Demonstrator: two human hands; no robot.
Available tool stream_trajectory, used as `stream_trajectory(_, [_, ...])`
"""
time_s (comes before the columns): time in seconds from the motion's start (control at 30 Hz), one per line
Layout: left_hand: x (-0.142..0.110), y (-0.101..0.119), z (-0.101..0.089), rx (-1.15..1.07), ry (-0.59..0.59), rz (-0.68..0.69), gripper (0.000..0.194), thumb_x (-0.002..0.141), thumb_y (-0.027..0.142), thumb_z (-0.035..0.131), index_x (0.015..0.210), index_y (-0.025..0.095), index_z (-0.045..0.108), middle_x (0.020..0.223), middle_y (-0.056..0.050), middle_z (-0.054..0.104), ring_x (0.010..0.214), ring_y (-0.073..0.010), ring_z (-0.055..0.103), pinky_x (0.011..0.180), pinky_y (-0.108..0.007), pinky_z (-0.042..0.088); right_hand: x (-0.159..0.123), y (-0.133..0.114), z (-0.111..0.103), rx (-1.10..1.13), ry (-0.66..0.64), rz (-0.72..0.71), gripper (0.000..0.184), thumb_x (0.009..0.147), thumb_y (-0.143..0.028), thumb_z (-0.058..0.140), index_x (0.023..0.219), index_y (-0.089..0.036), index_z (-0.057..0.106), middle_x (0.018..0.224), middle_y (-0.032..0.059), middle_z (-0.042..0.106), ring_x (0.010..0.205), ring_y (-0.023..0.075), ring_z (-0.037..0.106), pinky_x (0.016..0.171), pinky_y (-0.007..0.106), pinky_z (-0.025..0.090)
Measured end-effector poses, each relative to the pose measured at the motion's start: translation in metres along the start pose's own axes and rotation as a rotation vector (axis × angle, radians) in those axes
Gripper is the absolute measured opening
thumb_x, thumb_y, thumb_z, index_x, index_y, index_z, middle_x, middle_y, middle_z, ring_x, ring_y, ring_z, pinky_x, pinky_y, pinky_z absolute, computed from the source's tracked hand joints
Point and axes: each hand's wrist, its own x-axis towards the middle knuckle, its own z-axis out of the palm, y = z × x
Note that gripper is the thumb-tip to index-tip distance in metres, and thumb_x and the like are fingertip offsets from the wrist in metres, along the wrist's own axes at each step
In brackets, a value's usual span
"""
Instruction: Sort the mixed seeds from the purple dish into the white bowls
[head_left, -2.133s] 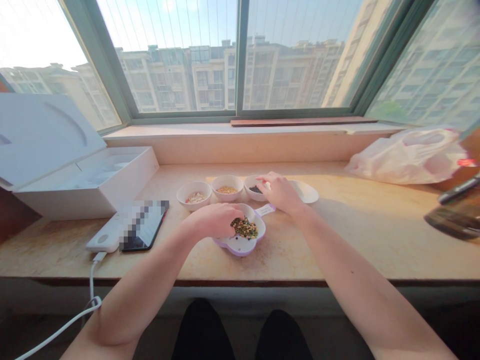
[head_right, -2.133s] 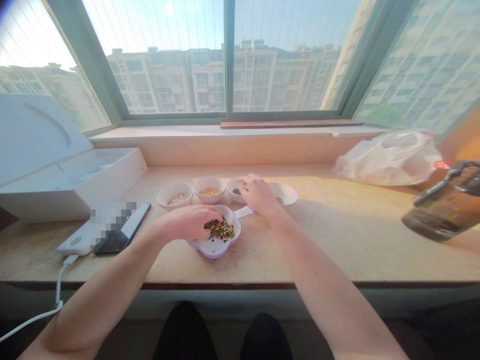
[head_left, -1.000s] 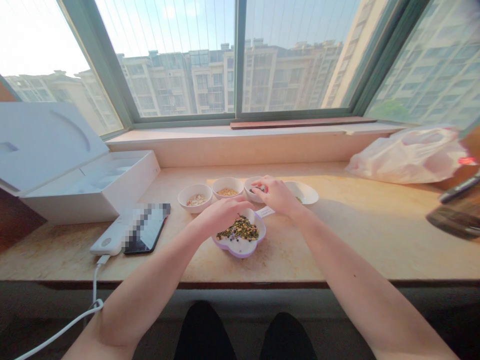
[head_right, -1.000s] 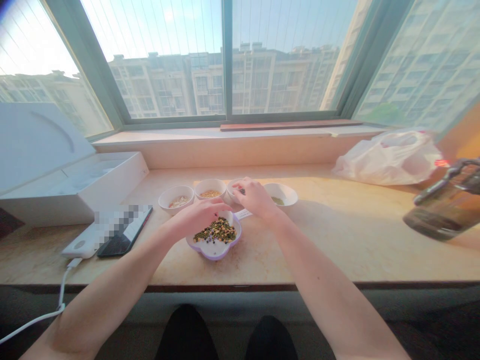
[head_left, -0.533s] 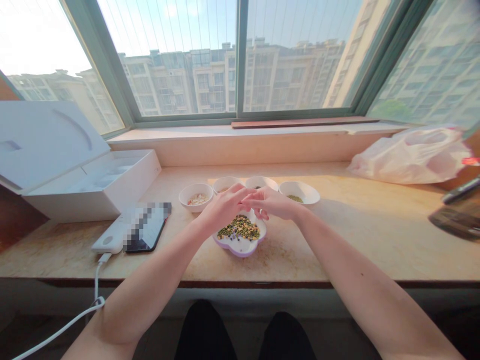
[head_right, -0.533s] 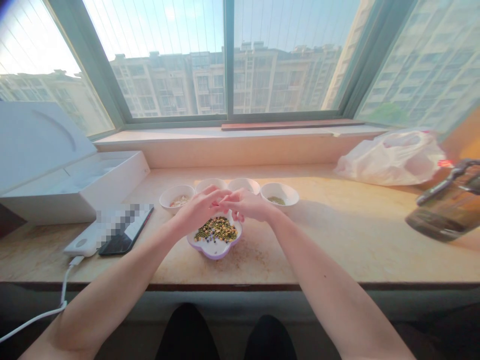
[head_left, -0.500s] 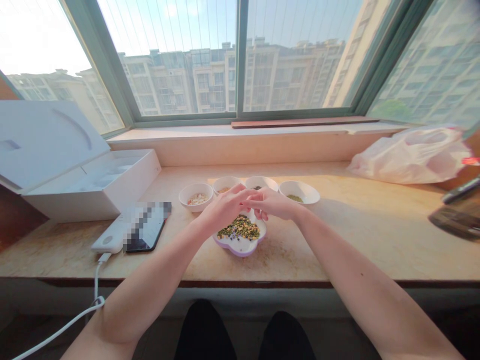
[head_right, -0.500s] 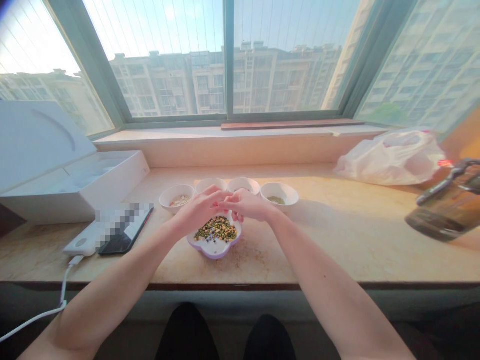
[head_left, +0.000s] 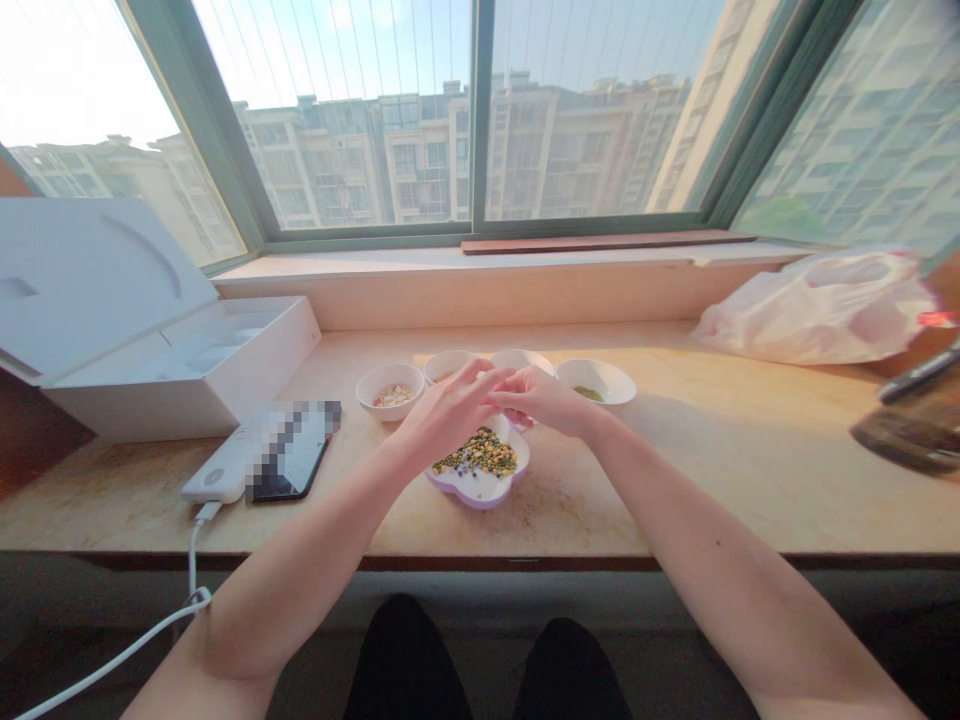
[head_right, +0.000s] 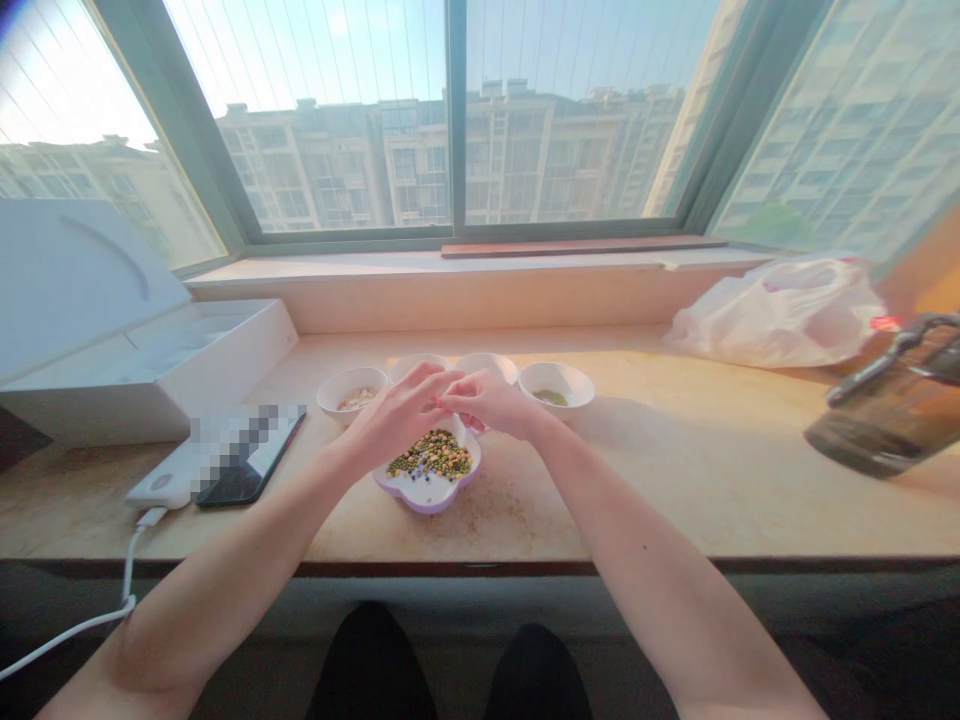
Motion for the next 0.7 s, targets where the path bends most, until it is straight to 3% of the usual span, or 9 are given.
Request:
stream_trajectory(0.07, [0.001, 0.000, -0.006, -0.026, 0.017, -0.092, 0.034, 0.100, 0.019, 0.056, 0.133, 0.022, 0.056, 0.130, -0.008, 0.063, 0.099, -0.0188, 0.070, 0.083, -0.032, 0.058, 0.001, 0.002, -0.002, -0.045, 0.121, -0.037, 0.037, 0.087, -0.052, 0.066, 0.073, -0.018, 0.069, 0.058, -0.0014, 0.060, 0.051, 0.0111, 0.049, 0.051, 0.025, 0.039])
stream_trajectory(0.13, [0.000, -0.001, -0.012, -0.011, -0.045, -0.150, 0.024, 0.098, 0.015, 0.053, 0.119, 0.019, 0.062, 0.118, -0.007, 0.068, 0.092, -0.0185, 0.070, 0.083, -0.033, 0.057, 0.003, 0.004, -0.005, -0.163, 0.323, -0.075, 0.032, 0.087, -0.047, 0.065, 0.081, -0.018, 0.074, 0.067, 0.0020, 0.069, 0.059, 0.0141, 0.056, 0.058, 0.027, 0.044])
stream_trajectory(0.2, [-0.001, 0.000, -0.017, 0.023, -0.173, -0.127, 0.019, 0.095, 0.011, 0.051, 0.104, 0.018, 0.067, 0.105, -0.006, 0.070, 0.088, -0.0189, 0.070, 0.081, -0.032, 0.056, 0.005, 0.007, -0.009, -0.312, 0.515, -0.086, 0.028, 0.088, -0.043, 0.064, 0.083, -0.018, 0.077, 0.076, 0.0052, 0.075, 0.066, 0.0171, 0.061, 0.064, 0.029, 0.047])
stream_trajectory(0.27, [-0.002, 0.003, -0.019, 0.029, -0.316, -0.027, 0.020, 0.092, 0.009, 0.052, 0.096, 0.018, 0.069, 0.101, -0.005, 0.071, 0.087, -0.0190, 0.070, 0.080, -0.030, 0.055, 0.007, 0.011, -0.012, -0.445, 0.625, -0.073, 0.027, 0.090, -0.040, 0.063, 0.083, -0.019, 0.078, 0.077, 0.0066, 0.076, 0.067, 0.0191, 0.064, 0.067, 0.031, 0.049])
stream_trajectory(0.4, [-0.005, 0.006, -0.014, -0.031, -0.472, 0.142, 0.014, 0.090, 0.013, 0.059, 0.092, 0.020, 0.071, 0.106, -0.004, 0.071, 0.092, -0.0184, 0.071, 0.083, -0.028, 0.054, 0.012, 0.021, -0.018, -0.623, 0.690, -0.051, 0.021, 0.092, -0.032, 0.062, 0.088, -0.020, 0.078, 0.084, 0.0080, 0.078, 0.076, 0.0217, 0.068, 0.075, 0.032, 0.051])
stream_trajectory(0.57, [-0.007, 0.006, -0.004, -0.091, -0.483, 0.189, 0.024, 0.082, 0.018, 0.070, 0.105, 0.023, 0.074, 0.118, -0.004, 0.069, 0.107, -0.0203, 0.069, 0.096, -0.029, 0.054, 0.016, 0.027, -0.021, -0.744, 0.658, 0.015, 0.017, 0.093, -0.024, 0.062, 0.098, -0.019, 0.078, 0.101, 0.0096, 0.078, 0.092, 0.0237, 0.070, 0.083, 0.034, 0.051])
stream_trajectory(0.7, [-0.005, 0.007, 0.000, -0.108, -0.494, 0.223, 0.022, 0.081, 0.012, 0.068, 0.099, 0.022, 0.075, 0.112, -0.005, 0.070, 0.107, -0.0203, 0.068, 0.100, -0.030, 0.053, 0.015, 0.027, -0.020, -0.742, 0.632, 0.035, 0.018, 0.094, -0.028, 0.065, 0.103, -0.020, 0.078, 0.106, 0.0089, 0.077, 0.094, 0.0233, 0.070, 0.084, 0.034, 0.051])
